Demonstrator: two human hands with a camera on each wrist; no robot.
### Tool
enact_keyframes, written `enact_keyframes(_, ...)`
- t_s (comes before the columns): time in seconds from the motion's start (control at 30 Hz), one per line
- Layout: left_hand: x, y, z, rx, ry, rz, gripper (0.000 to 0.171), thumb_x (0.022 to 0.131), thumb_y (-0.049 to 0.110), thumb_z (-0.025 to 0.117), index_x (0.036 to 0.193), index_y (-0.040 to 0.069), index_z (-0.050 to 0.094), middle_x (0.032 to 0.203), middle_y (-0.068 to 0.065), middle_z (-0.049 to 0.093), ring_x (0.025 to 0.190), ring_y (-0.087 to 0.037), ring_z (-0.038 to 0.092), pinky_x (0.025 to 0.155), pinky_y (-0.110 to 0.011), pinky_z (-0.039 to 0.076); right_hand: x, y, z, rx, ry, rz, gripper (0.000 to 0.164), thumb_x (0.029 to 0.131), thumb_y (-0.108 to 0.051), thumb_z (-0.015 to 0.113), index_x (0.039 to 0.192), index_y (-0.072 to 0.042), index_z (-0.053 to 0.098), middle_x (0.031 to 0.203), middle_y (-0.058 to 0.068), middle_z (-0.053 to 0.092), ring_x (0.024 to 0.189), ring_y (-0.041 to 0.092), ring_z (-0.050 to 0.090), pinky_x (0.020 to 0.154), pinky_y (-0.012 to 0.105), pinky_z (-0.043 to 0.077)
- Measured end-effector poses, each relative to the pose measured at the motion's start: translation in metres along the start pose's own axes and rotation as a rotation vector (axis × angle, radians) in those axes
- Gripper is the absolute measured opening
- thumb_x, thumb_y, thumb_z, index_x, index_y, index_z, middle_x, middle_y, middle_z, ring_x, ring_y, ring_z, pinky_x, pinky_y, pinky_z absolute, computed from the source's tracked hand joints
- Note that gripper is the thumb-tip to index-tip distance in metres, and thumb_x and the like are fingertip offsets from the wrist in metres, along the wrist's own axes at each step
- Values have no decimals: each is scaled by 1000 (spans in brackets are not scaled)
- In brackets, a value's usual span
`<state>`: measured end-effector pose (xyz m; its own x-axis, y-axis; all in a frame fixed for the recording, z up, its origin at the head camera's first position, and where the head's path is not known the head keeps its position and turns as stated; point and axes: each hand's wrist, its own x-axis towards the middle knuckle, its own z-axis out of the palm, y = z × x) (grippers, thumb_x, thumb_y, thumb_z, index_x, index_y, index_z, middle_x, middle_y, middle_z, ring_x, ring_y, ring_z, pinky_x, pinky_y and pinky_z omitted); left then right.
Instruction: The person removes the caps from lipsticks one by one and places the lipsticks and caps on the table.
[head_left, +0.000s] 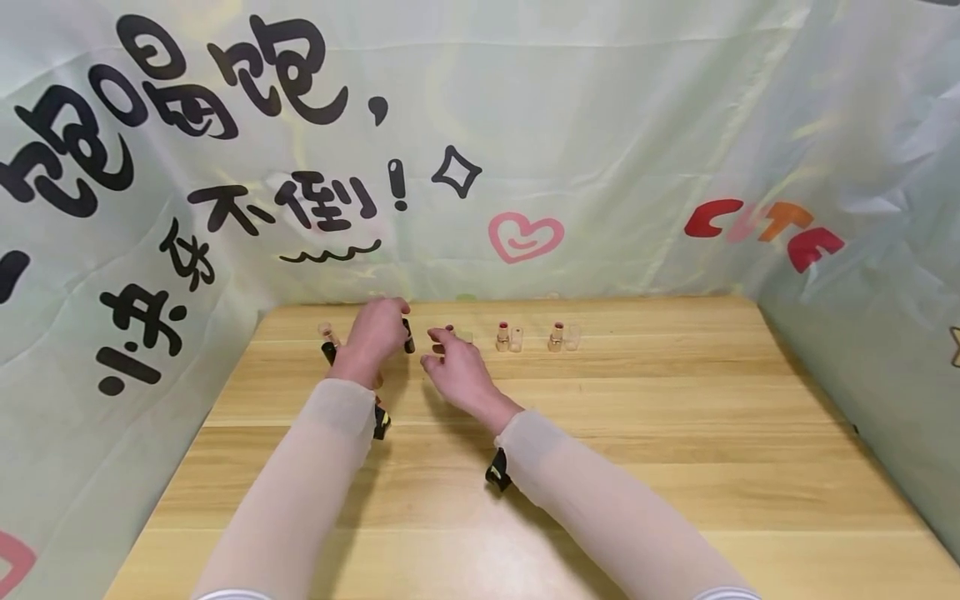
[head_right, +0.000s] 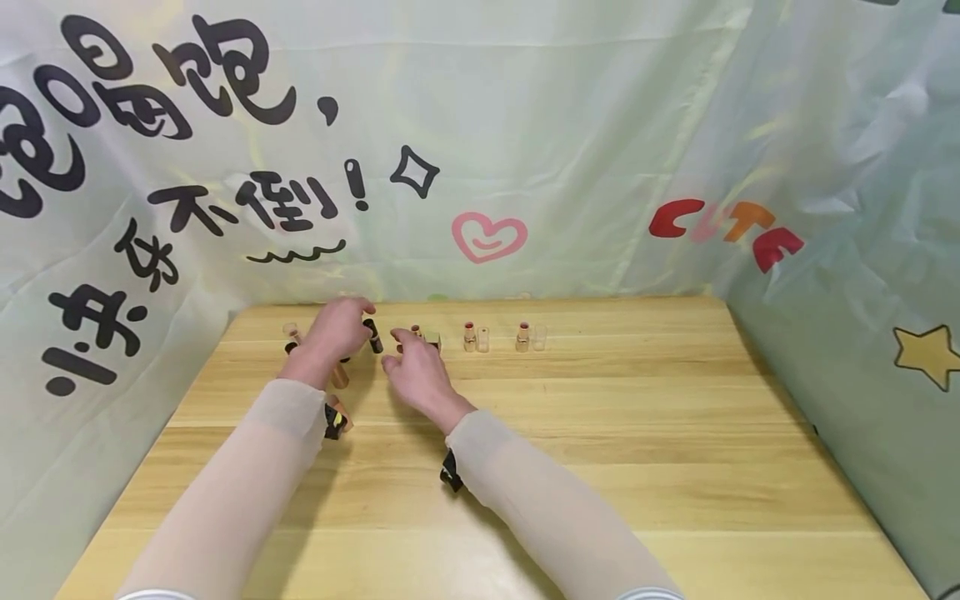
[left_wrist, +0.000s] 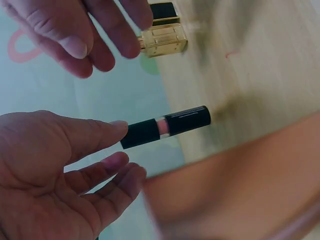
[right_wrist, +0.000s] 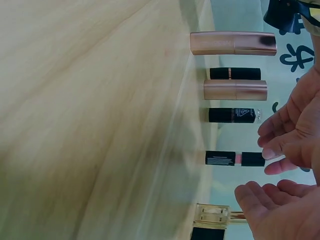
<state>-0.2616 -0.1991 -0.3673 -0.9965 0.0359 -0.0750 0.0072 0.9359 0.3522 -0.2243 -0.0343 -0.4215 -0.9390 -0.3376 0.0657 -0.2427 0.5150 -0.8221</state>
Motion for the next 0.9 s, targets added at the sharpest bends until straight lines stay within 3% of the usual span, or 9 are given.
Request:
enact_keyframes(0.37, 6, -6, 9, -4, -33, -11, 47, 98, -6, 52, 142, 4, 62, 144, -18, 63, 135, -39, 57, 115, -51, 46, 6, 4, 11, 64, -66, 1, 62, 104, -11, 54, 163, -6, 36, 156, 20, 54, 140, 33, 57, 112, 46, 50)
enact_keyframes(0.6, 4, -8, 11, 40, -31, -16, 26, 99, 1, 62, 124, 2, 69, 124, -17, 71, 119, -36, 65, 104, -49, 53, 7, 5, 14, 51, -61, -6, 61, 103, -8, 55, 162, -6, 38, 156, 19, 55, 140, 31, 57, 114, 45, 49)
enact_keyframes(0.77, -6, -3, 0, -34, -46, -24, 16, 102, 13, 67, 116, 5, 65, 114, -15, 69, 104, -33, 63, 92, -47, 54, 4, -1, 5, 107, -53, 2, 56, 107, -12, 53, 162, -9, 40, 161, 13, 51, 142, 28, 57, 114, 43, 49)
enact_keyframes(0.9, -17, 8, -15, -137, -42, 31, 16, 101, 18, 66, 110, 7, 59, 104, -12, 66, 90, -28, 57, 80, -40, 49, -1, -9, -16, 201, 6, -9, 49, 112, -25, 50, 158, -10, 47, 155, 11, 58, 132, 26, 64, 106, 44, 55)
